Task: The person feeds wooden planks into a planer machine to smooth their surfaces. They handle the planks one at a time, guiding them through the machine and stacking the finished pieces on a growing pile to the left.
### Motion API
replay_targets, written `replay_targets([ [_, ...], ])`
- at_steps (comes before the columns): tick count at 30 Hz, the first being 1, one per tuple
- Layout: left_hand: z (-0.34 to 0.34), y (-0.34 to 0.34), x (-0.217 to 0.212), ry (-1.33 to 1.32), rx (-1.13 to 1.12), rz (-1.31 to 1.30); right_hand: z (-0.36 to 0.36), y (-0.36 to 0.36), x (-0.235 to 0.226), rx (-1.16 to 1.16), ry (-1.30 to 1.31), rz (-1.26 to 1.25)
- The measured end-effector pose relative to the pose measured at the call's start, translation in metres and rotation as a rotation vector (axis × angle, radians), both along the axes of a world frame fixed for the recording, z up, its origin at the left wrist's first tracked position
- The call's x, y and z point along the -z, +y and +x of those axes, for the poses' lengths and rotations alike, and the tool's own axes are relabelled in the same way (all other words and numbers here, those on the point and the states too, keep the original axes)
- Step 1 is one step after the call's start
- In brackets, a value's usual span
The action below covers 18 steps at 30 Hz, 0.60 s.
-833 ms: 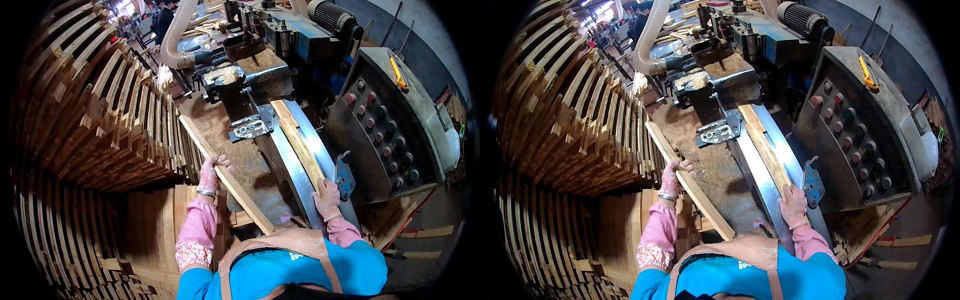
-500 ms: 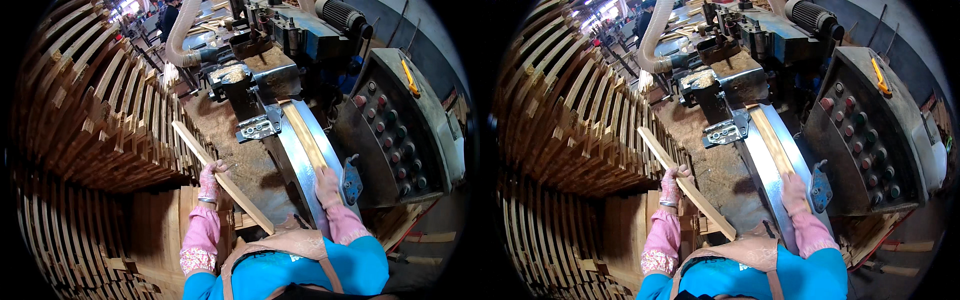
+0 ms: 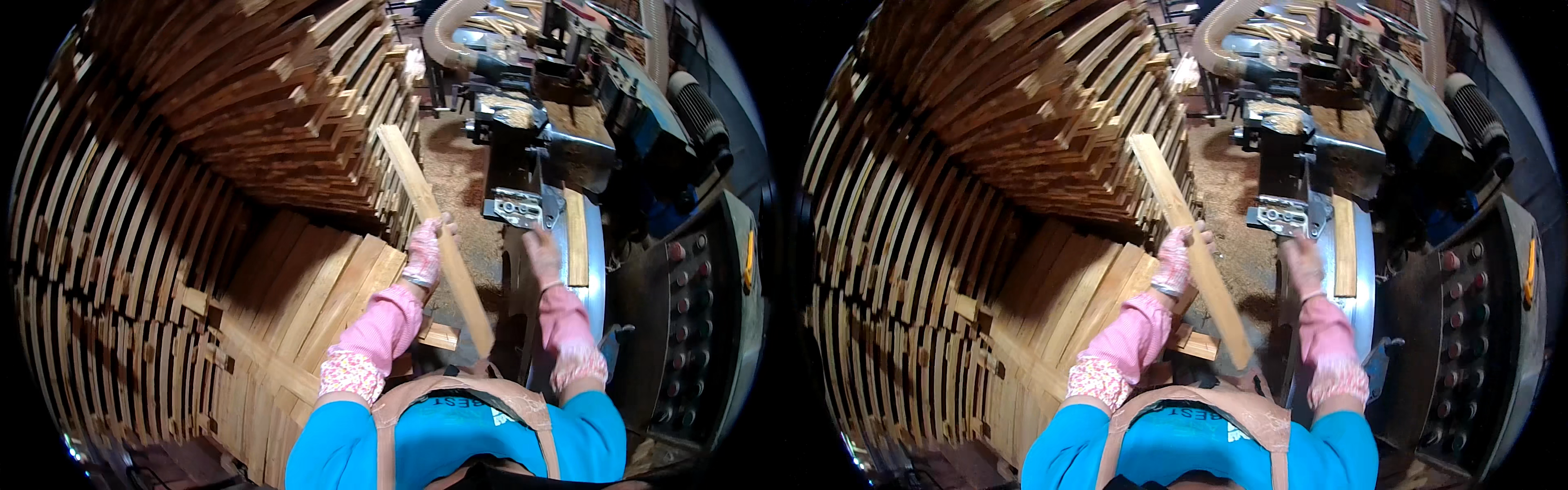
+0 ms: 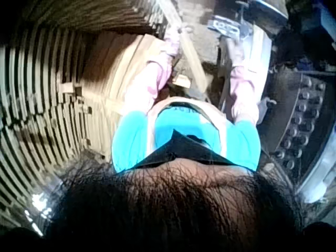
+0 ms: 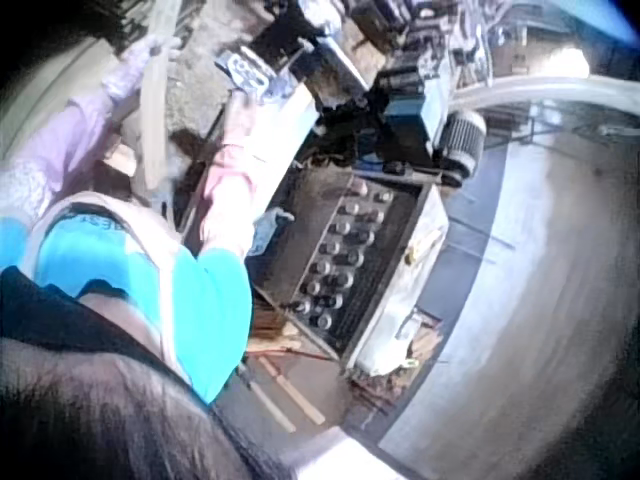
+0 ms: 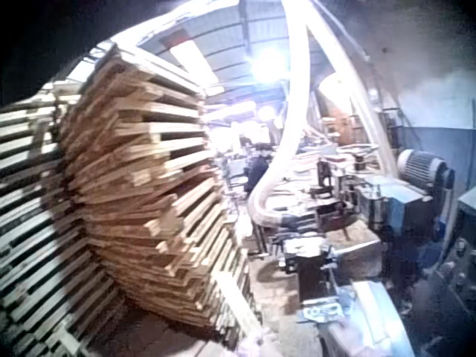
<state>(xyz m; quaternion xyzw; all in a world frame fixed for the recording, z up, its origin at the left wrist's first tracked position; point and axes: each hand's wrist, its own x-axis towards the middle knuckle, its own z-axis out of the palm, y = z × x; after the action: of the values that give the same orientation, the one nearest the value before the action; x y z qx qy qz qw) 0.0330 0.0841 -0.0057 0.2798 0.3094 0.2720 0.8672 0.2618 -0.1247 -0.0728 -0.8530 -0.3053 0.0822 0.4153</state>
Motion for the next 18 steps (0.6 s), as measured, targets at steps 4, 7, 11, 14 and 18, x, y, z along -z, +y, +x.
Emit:
replay_targets([
  [4, -0.003, -0.005, 0.001, 0.236, 0.113, 0.409, -0.127, -0.010, -0.057, -0.568, 0.933, 0.285],
  [7, -0.055, 0.005, -0.024, 0.511, 0.168, 1.055, -0.116, -0.057, -0.052, -0.281, 0.858, 0.357],
  [11, -0.213, 0.019, -0.069, 1.140, -0.096, 1.141, -0.109, -0.158, -0.065, 0.063, 0.315, 0.231],
  [14, -0.356, 0.031, -0.048, 2.042, -0.007, 1.003, -0.116, -0.219, -0.027, 0.214, -0.323, -0.376],
  [18, -0.440, 0.001, -0.033, 2.205, -0.023, 0.532, -0.095, -0.193, -0.003, 0.265, -0.448, -0.586],
])
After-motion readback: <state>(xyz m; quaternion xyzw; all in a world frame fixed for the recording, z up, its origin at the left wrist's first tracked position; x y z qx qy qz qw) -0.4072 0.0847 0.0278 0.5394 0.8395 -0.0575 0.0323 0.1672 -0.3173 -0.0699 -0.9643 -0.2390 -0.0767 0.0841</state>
